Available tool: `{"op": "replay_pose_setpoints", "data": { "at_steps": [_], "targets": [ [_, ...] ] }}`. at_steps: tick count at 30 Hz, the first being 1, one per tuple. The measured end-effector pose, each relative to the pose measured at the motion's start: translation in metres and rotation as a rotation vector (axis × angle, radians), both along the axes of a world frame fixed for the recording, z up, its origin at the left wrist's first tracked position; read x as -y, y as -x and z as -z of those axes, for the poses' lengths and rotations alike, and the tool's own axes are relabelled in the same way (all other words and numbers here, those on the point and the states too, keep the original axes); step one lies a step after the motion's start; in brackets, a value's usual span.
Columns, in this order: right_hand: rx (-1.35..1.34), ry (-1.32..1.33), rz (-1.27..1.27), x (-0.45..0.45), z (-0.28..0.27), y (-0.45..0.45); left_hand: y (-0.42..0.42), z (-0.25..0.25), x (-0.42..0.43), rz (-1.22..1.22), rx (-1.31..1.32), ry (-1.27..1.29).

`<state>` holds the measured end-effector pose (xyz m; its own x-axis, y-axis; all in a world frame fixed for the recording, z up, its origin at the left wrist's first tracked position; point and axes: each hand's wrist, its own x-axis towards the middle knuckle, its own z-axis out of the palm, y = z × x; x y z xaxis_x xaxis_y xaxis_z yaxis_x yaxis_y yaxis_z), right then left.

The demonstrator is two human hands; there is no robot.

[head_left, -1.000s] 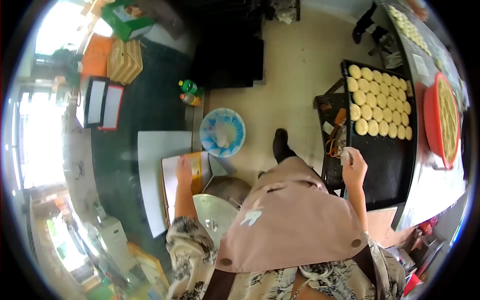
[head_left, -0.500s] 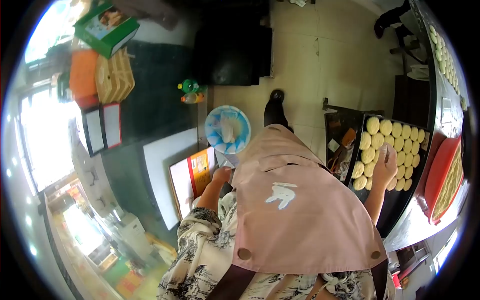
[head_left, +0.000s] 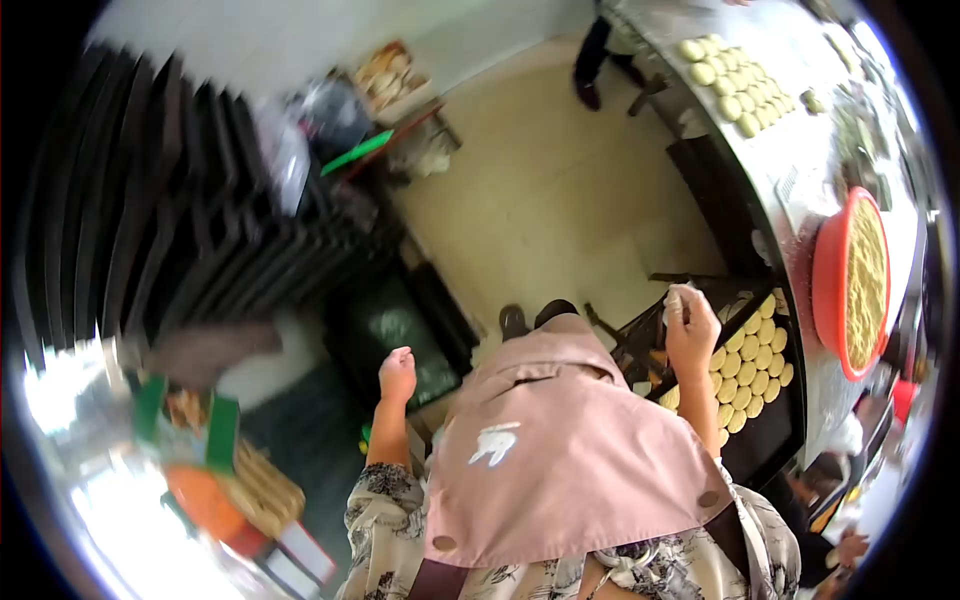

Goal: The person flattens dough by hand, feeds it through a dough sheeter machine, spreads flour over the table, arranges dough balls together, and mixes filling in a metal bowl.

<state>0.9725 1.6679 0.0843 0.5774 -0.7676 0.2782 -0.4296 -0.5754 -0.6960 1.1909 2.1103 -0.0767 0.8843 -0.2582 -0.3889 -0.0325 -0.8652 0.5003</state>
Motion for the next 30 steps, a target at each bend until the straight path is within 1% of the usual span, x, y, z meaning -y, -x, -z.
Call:
{"op": "replay_pose_setpoints", "data": {
  "at_steps": [1,3,4,5,7,8,9,10,11,12,13,14,15,17,18,20,22,23,25,26,27,28,29,30],
  "targets": [
    [-0.022,-0.065,0.075,0.007,0.002,-0.008,-0.042,-0.008,0.033,0.014,-0.011,0.031],
    [-0.072,-0.090,0.162,0.023,0.002,-0.023,-0.110,-0.018,0.098,0.042,0.061,0.099],
    [-0.051,-0.090,0.201,0.032,0.009,-0.030,-0.138,-0.016,0.126,0.065,0.052,0.143],
    [-0.048,-0.106,0.233,0.043,0.019,-0.038,-0.161,-0.013,0.154,0.119,0.056,0.159],
    [-0.040,-0.228,0.325,0.063,0.031,-0.064,-0.189,-0.018,0.211,0.202,0.060,0.182],
    [-0.007,-0.261,0.322,0.078,0.036,-0.081,-0.198,-0.021,0.236,0.251,0.067,0.186],
    [-0.021,-0.232,0.311,0.093,0.036,-0.104,-0.208,-0.002,0.250,0.318,0.089,0.213],
    [-0.034,-0.254,0.276,0.113,0.041,-0.123,-0.213,0.007,0.266,0.352,0.117,0.196],
    [-0.039,-0.276,0.240,0.134,0.045,-0.145,-0.219,0.011,0.280,0.351,0.079,0.161],
    [-0.041,-0.224,0.181,0.155,0.039,-0.171,-0.227,0.008,0.293,0.454,0.148,0.117],
    [-0.040,-0.173,0.131,0.176,0.027,-0.201,-0.238,0.011,0.301,0.466,0.130,0.125],
    [-0.015,-0.204,0.149,0.194,0.013,-0.229,-0.251,0.012,0.311,0.451,0.106,0.167],
    [0.025,-0.154,0.119,0.215,0.005,-0.255,-0.265,0.003,0.325,0.370,0.064,0.168],
    [0.006,-0.160,0.091,0.253,-0.015,-0.303,-0.303,0.001,0.341,0.419,0.226,0.179],
    [0.024,-0.154,0.073,0.269,-0.018,-0.325,-0.322,-0.011,0.354,0.319,0.190,0.136],
    [0.037,-0.187,0.036,0.302,-0.016,-0.373,-0.365,-0.022,0.376,0.189,0.192,0.199],
    [-0.018,-0.264,-0.025,0.329,-0.014,-0.419,-0.407,-0.017,0.395,0.070,0.178,0.255],
    [-0.048,-0.309,-0.046,0.341,-0.012,-0.443,-0.428,-0.009,0.406,0.073,0.185,0.239],
    [0.011,-0.325,-0.058,0.360,-0.003,-0.491,-0.471,-0.021,0.445,0.167,0.207,0.214],
    [0.023,-0.336,-0.045,0.367,-0.003,-0.518,-0.492,-0.025,0.468,0.163,0.172,0.255],
    [0.031,-0.342,-0.036,0.373,-0.005,-0.544,-0.517,-0.024,0.488,0.213,0.187,0.288],
    [0.078,-0.310,-0.034,0.380,0.000,-0.568,-0.546,-0.016,0.509,0.224,0.146,0.308],
    [0.081,-0.361,0.026,0.384,-0.001,-0.592,-0.571,-0.011,0.531,0.235,0.100,0.329],
    [0.056,-0.383,0.019,0.388,-0.010,-0.612,-0.591,-0.016,0.551,0.277,0.092,0.364]
  ]
}}
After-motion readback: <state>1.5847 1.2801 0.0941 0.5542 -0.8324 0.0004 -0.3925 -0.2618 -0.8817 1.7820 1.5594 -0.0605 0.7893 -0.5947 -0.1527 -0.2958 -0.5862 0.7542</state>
